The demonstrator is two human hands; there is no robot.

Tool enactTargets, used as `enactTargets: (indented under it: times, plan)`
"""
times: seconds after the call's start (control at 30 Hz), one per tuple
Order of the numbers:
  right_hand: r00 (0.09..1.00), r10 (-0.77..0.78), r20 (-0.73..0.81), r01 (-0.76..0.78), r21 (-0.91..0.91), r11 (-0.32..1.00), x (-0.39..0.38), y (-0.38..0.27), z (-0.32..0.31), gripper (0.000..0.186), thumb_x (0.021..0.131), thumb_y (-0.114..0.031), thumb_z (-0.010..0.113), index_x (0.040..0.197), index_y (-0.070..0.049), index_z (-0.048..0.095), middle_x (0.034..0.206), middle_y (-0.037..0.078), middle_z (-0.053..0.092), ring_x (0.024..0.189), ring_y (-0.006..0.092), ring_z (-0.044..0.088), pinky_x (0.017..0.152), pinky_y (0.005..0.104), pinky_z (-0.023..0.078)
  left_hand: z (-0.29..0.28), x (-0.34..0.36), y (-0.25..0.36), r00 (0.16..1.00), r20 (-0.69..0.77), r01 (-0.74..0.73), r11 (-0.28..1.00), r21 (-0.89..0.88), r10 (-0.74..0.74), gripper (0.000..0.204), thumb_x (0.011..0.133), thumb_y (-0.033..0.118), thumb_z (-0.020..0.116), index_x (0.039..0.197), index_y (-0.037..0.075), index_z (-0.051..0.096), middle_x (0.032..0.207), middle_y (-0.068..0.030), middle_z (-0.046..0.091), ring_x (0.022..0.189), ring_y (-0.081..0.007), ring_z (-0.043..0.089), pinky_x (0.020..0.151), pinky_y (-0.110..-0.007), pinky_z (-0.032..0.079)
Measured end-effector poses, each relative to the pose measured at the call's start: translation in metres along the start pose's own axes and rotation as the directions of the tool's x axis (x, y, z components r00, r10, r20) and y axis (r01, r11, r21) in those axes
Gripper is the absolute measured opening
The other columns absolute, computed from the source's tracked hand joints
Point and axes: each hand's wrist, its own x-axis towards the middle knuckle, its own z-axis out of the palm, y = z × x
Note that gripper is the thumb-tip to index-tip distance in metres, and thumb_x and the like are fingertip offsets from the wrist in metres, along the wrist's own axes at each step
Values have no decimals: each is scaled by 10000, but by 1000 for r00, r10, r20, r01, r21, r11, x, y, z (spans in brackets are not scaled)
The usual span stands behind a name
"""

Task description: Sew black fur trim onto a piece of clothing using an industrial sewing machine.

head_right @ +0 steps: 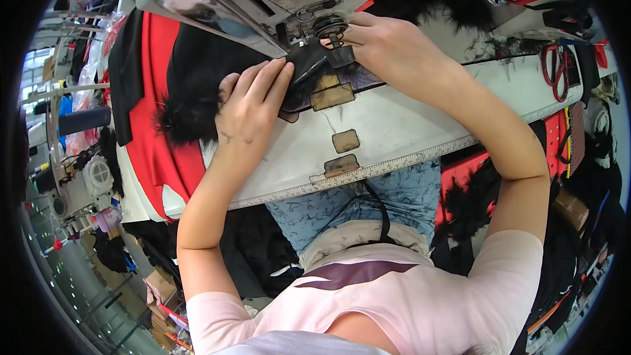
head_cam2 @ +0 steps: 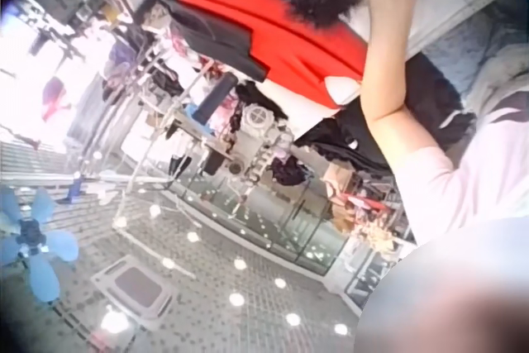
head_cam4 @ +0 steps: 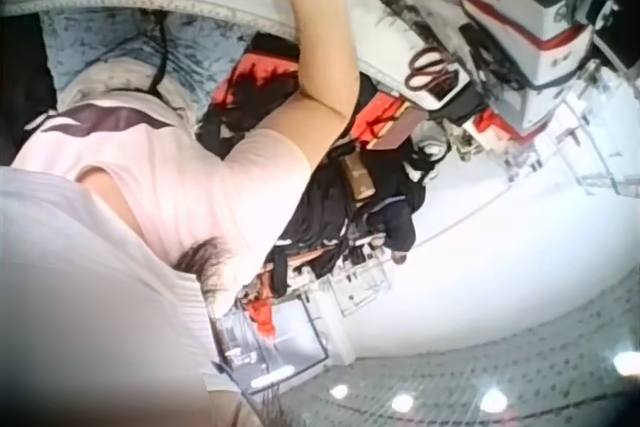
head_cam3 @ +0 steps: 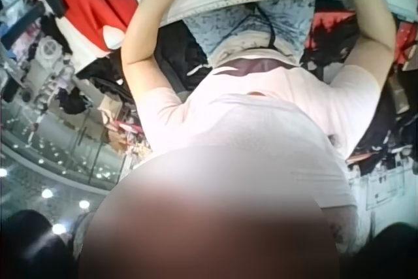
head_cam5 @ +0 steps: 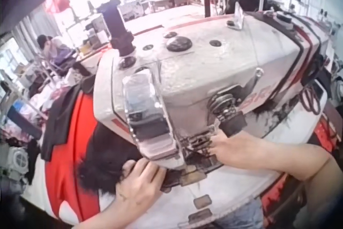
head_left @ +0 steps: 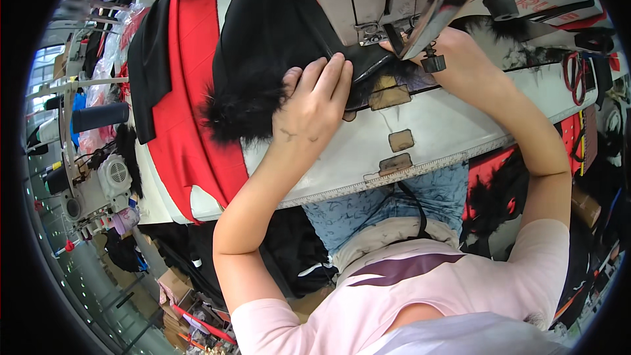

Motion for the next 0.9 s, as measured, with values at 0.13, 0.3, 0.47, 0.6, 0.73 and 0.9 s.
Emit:
enactTargets:
  times: [0.13, 0.3, 0.47, 0.6, 0.73, 0.9]
  plan:
    - [979, -164, -120, 128, -264, 956, 1, -1, 3, 62, 693, -99, 624, 697, -40, 645, 856, 36, 594, 962, 214, 585, 748, 306, 545, -2, -1, -1, 996, 23, 85, 996, -29, -85, 400, 765, 117, 614, 1158, 55, 658, 1134, -50, 607, 1021, -182, 592, 879, -349, 424]
    - [979, -146, -143, 110, -232, 967, 3, -5, 3, 72, 714, -109, 613, 715, -46, 649, 865, 33, 590, 972, 209, 582, 748, 305, 545, -4, -5, 4, 980, -138, 167, 972, 167, -145, 315, 775, 131, 661, 1090, 126, 672, 1028, -6, 601, 924, -156, 590, 833, -334, 362]
    - [978, -132, -165, 96, -209, 973, 3, -7, 3, 84, 725, -109, 608, 732, -40, 655, 887, 38, 590, 979, 216, 589, 750, 314, 546, -18, -37, 42, 983, -74, 147, 964, -221, -167, 216, 782, 129, 733, 979, 70, 667, 928, -39, 603, 837, -207, 594, 720, -363, 435]
    - [990, -74, -119, 53, -171, 984, 2, -6, 3, 233, 767, -39, 563, 976, -71, 661, 957, 104, 623, 966, 298, 600, 786, 367, 519, -4, -30, 40, 909, -90, 404, 913, -52, -407, 138, 797, 124, 723, 886, 46, 652, 854, -118, 629, 750, -303, 597, 657, -415, 468]
    - [999, 40, -20, -42, -93, 995, 1, -10, 1, 584, 811, 40, 518, 1338, -191, 619, 1071, 164, 659, 920, 358, 615, 812, 402, 500, 5, -18, 33, 840, 281, 525, 827, -202, -464, 76, 753, 47, 635, 810, 12, 669, 838, -165, 645, 801, -350, 615, 684, -452, 478]
    - [1000, -8, 6, 9, -240, 971, 2, -8, 5, 572, 803, 20, 555, 1331, -189, 626, 1068, 145, 664, 885, 325, 623, 780, 386, 512, 8, -24, 33, 890, 122, 456, 865, -206, -440, 101, 727, 52, 599, 788, 29, 677, 913, -150, 667, 857, -345, 631, 692, -474, 476]
